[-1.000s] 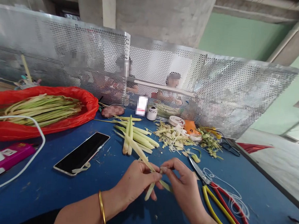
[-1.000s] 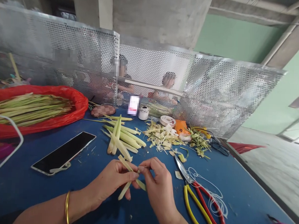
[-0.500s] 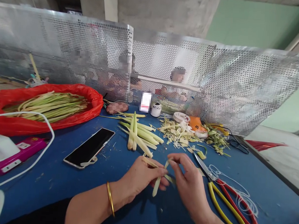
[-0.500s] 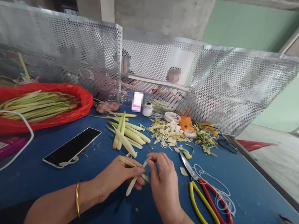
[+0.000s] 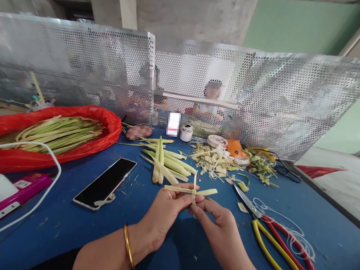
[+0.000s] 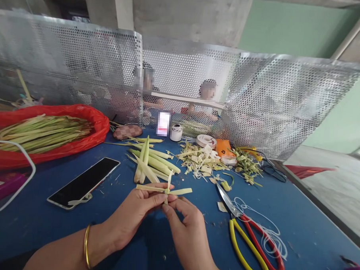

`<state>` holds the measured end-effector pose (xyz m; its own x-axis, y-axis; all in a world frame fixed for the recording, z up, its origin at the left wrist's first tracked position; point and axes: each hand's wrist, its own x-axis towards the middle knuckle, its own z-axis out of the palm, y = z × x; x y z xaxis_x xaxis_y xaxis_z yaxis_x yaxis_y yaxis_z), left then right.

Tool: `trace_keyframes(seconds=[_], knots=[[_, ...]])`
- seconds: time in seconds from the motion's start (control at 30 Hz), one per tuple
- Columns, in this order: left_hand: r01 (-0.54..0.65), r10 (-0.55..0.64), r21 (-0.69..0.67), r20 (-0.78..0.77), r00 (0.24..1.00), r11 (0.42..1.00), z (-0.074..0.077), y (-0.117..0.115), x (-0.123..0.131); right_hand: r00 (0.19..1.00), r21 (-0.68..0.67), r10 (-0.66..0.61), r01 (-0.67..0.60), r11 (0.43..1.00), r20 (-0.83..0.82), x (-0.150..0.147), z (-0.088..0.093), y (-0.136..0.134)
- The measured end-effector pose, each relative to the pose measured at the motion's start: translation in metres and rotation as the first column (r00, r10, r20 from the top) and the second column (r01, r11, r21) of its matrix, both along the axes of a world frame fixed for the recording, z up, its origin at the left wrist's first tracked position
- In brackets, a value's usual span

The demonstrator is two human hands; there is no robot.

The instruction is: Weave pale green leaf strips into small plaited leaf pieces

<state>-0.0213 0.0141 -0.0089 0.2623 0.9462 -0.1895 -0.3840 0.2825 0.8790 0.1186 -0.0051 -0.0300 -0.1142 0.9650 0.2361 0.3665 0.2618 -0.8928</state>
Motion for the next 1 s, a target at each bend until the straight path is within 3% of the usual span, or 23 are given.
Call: trace_keyframes(seconds=[0.3, 0.4, 0.53, 0.67, 0.77, 1.0], knots=[[-0.066, 0.067, -0.081, 0.005, 0.998, 0.994, 0.003, -0.002, 0.001, 0.999, 0.025, 0.033, -0.034, 0.999, 0.034, 0.001, -0.003, 0.000], [-0.079, 0.079, -0.078, 0.008, 0.997, 0.994, 0.004, -0.001, 0.000, 1.000, -0.028, 0.017, -0.017, 0.999, -0.017, 0.000, -0.002, 0.001], [-0.100, 0.100, -0.053, -0.003, 0.995, 0.994, 0.006, 0.000, -0.002, 0.959, -0.225, -0.088, 0.026, 0.974, -0.271, 0.002, 0.004, 0.006], [0.060, -0.062, -0.034, -0.059, 0.996, 0.998, 0.007, -0.002, -0.002, 0.840, -0.331, -0.168, -0.014, 0.943, -0.515, 0.007, 0.007, 0.011], [0.111, -0.114, -0.037, -0.103, 0.988, 0.993, 0.004, -0.002, -0.003, 0.839, -0.310, -0.193, 0.030, 0.950, -0.509, 0.009, 0.005, 0.012], [-0.044, 0.052, 0.044, -0.203, 0.978, 0.998, -0.004, 0.004, -0.004, 0.941, -0.177, -0.118, 0.064, 0.982, -0.317, 0.005, 0.005, 0.008]])
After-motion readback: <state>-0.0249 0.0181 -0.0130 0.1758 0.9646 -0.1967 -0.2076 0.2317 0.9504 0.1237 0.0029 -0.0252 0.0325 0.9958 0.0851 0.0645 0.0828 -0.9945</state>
